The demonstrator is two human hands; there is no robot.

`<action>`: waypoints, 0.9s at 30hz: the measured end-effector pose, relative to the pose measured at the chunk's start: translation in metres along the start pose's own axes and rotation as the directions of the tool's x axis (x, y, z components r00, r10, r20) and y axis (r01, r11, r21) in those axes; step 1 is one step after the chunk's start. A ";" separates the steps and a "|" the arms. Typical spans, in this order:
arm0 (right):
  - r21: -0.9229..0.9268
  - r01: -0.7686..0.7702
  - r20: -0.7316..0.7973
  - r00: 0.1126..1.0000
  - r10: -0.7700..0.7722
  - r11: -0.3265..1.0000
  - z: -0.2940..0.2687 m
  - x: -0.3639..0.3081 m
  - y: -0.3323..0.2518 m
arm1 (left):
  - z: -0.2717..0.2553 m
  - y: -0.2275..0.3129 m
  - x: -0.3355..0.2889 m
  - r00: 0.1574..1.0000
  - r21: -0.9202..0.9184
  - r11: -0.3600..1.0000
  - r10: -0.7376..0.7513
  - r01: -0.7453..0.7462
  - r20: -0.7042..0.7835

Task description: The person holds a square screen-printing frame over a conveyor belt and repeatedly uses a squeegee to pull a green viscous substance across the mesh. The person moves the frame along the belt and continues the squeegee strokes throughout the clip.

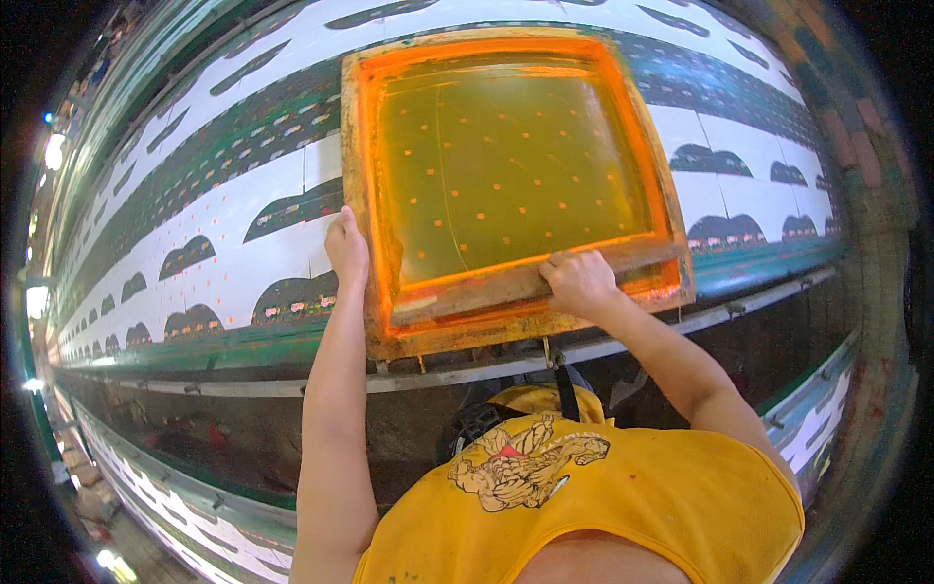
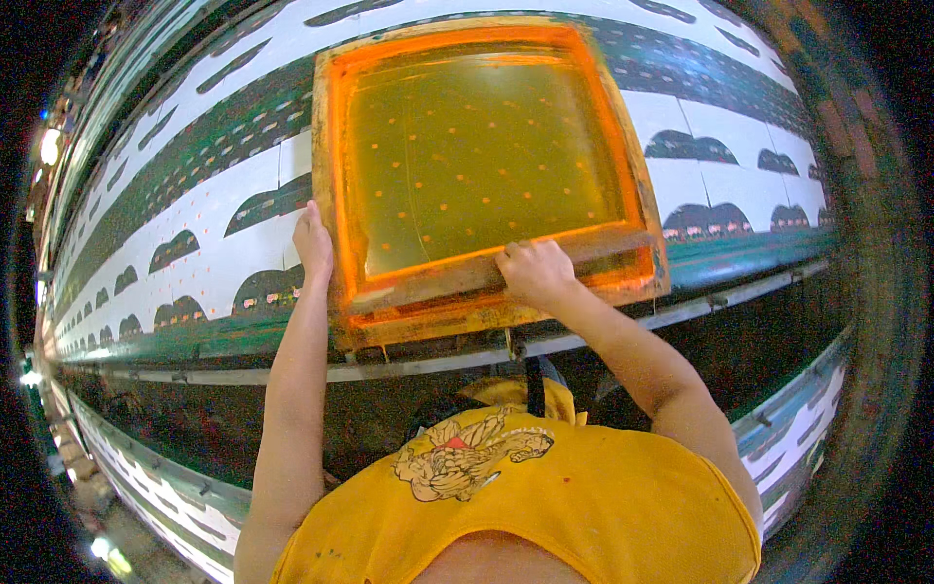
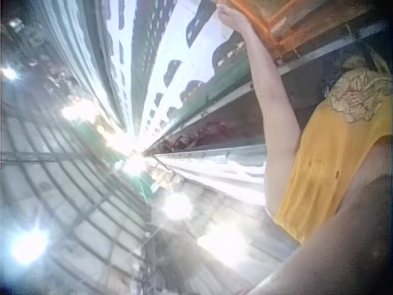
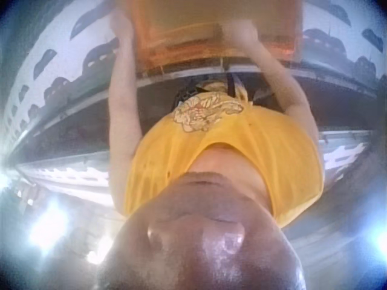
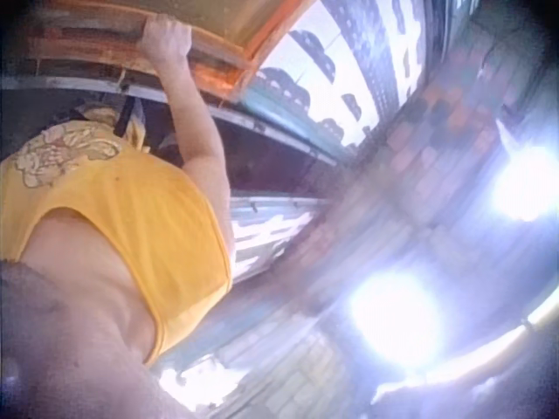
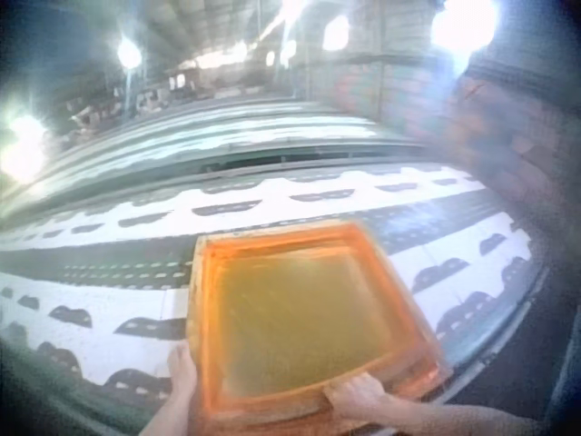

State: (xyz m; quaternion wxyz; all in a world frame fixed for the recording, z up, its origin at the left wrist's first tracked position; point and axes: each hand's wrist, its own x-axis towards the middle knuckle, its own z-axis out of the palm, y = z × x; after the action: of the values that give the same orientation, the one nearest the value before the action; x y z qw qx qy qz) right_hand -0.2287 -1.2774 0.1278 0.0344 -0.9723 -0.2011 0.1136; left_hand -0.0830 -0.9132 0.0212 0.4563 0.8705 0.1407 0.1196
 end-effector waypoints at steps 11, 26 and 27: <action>0.188 0.032 -0.290 0.957 0.024 0.982 0.012 -0.078 -0.021 | 0.004 0.025 -0.001 0.993 0.404 0.909 0.074 -0.106 0.095; 0.516 -0.591 -0.095 0.681 0.726 0.621 0.026 -0.098 0.250 | 0.008 0.037 -0.005 0.999 0.396 0.918 0.042 -0.038 -0.002; 0.520 -0.591 -0.097 0.677 0.730 0.617 0.027 -0.097 0.251 | 0.008 0.035 -0.005 1.000 0.409 0.912 0.024 -0.024 0.004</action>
State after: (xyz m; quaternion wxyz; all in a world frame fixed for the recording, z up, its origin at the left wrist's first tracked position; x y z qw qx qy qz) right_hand -0.2253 -1.5451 0.0931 0.2418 -0.9461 0.2151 0.0125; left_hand -0.0803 -0.9399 0.0455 0.2628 0.9481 0.1522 0.0938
